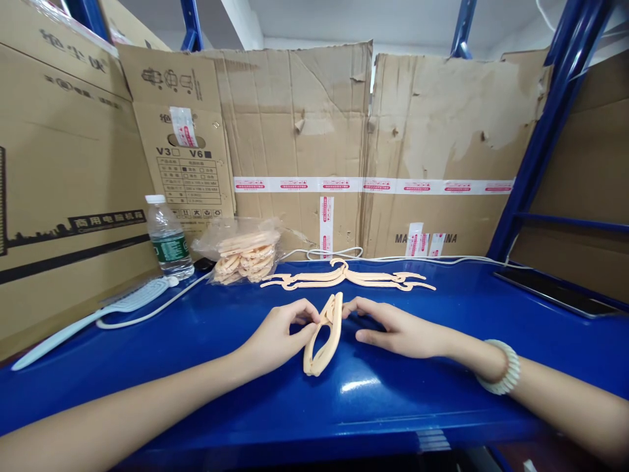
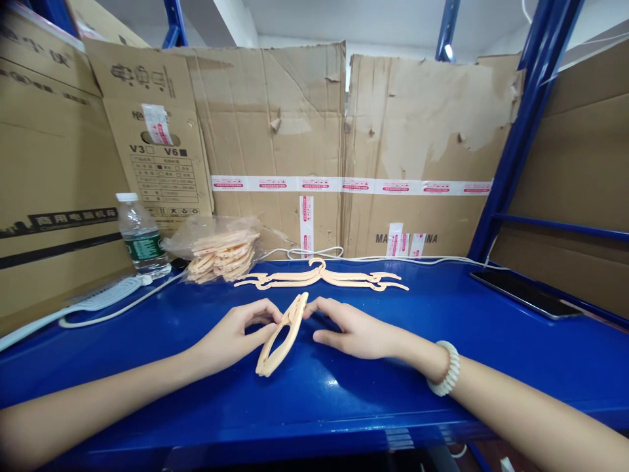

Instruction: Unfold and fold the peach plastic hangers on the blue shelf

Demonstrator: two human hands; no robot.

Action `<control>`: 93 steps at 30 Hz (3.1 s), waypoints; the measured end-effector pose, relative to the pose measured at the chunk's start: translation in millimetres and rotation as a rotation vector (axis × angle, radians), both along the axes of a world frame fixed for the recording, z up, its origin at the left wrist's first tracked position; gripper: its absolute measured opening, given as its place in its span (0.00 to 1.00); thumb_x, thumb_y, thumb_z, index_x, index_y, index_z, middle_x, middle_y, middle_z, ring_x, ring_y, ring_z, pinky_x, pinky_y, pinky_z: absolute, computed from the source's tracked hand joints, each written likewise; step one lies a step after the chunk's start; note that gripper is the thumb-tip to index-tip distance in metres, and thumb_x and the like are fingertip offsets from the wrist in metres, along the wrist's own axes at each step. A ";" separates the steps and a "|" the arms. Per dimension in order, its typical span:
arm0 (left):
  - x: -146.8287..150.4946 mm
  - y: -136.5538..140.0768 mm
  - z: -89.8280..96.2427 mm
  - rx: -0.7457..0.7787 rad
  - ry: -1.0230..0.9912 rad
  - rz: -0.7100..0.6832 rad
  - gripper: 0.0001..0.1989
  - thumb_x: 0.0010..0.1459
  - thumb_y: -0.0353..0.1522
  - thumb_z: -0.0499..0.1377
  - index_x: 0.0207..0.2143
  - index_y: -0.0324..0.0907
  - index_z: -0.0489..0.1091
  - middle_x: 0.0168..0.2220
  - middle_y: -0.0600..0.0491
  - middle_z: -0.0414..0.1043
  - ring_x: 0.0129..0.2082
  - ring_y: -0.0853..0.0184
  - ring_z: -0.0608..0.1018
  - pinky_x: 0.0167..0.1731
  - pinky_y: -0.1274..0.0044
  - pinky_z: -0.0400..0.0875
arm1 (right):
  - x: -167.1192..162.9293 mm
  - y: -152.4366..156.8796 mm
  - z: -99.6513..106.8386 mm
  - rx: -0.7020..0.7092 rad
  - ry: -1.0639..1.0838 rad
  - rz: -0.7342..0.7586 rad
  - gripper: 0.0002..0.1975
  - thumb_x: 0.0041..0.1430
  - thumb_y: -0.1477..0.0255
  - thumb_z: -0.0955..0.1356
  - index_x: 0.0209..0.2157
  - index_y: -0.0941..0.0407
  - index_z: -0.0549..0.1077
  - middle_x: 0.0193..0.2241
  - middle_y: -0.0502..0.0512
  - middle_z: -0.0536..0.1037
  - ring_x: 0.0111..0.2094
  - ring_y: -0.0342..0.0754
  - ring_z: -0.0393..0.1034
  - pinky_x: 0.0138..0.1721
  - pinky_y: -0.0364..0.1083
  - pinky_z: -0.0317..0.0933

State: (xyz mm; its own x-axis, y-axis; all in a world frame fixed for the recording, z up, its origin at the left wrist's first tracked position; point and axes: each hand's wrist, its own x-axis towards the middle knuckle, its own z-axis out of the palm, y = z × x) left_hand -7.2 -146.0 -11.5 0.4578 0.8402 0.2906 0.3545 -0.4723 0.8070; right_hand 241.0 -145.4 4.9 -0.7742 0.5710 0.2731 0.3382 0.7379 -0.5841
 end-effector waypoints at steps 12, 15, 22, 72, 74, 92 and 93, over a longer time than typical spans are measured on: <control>-6.5 -4.9 3.4 0.349 0.374 -0.050 0.16 0.52 0.22 0.52 0.41 0.44 0.69 0.39 0.53 0.71 0.41 0.62 0.72 0.44 0.72 0.65 | 5.4 4.7 0.4 0.098 -0.151 -0.081 0.22 0.63 0.70 0.65 0.58 0.57 0.63 0.56 0.61 0.66 0.58 0.50 0.58 0.60 0.53 0.52; -6.8 -3.6 2.7 0.378 0.392 -0.055 0.15 0.53 0.23 0.52 0.41 0.44 0.68 0.40 0.53 0.71 0.42 0.62 0.71 0.44 0.71 0.65 | 5.3 5.2 1.3 0.104 -0.154 -0.082 0.22 0.63 0.69 0.65 0.58 0.56 0.63 0.55 0.60 0.66 0.57 0.50 0.59 0.60 0.53 0.53; -7.6 -4.0 2.1 0.400 0.411 -0.053 0.14 0.53 0.23 0.53 0.41 0.43 0.67 0.40 0.53 0.71 0.42 0.62 0.71 0.44 0.70 0.65 | 5.0 4.0 1.3 0.123 -0.121 -0.094 0.16 0.63 0.70 0.65 0.51 0.57 0.70 0.45 0.58 0.72 0.46 0.49 0.67 0.51 0.50 0.61; -8.2 -1.1 1.0 0.402 0.391 -0.027 0.14 0.54 0.22 0.52 0.40 0.44 0.68 0.41 0.54 0.72 0.43 0.63 0.72 0.44 0.71 0.65 | 5.5 -1.2 9.1 0.117 -0.166 -0.005 0.25 0.59 0.71 0.68 0.58 0.53 0.66 0.50 0.59 0.70 0.51 0.52 0.65 0.54 0.52 0.58; -8.3 -0.7 0.8 0.407 0.393 -0.027 0.14 0.53 0.22 0.52 0.40 0.45 0.68 0.41 0.54 0.72 0.43 0.63 0.72 0.44 0.71 0.65 | 5.3 -1.2 9.3 0.115 -0.170 -0.006 0.25 0.59 0.71 0.68 0.58 0.54 0.65 0.50 0.60 0.70 0.50 0.51 0.65 0.54 0.52 0.58; -8.4 1.8 4.9 0.425 0.337 0.075 0.06 0.52 0.25 0.51 0.31 0.42 0.65 0.33 0.54 0.70 0.35 0.65 0.73 0.37 0.74 0.66 | 13.5 6.5 6.9 0.135 -0.100 -0.017 0.21 0.60 0.70 0.67 0.55 0.56 0.67 0.51 0.59 0.71 0.51 0.50 0.66 0.55 0.52 0.59; -8.3 2.1 5.1 0.428 0.330 0.078 0.06 0.52 0.25 0.51 0.31 0.42 0.65 0.32 0.55 0.71 0.35 0.65 0.73 0.36 0.74 0.66 | 14.4 7.7 6.3 0.138 -0.096 -0.020 0.21 0.61 0.70 0.67 0.55 0.56 0.67 0.51 0.59 0.71 0.51 0.50 0.66 0.55 0.52 0.59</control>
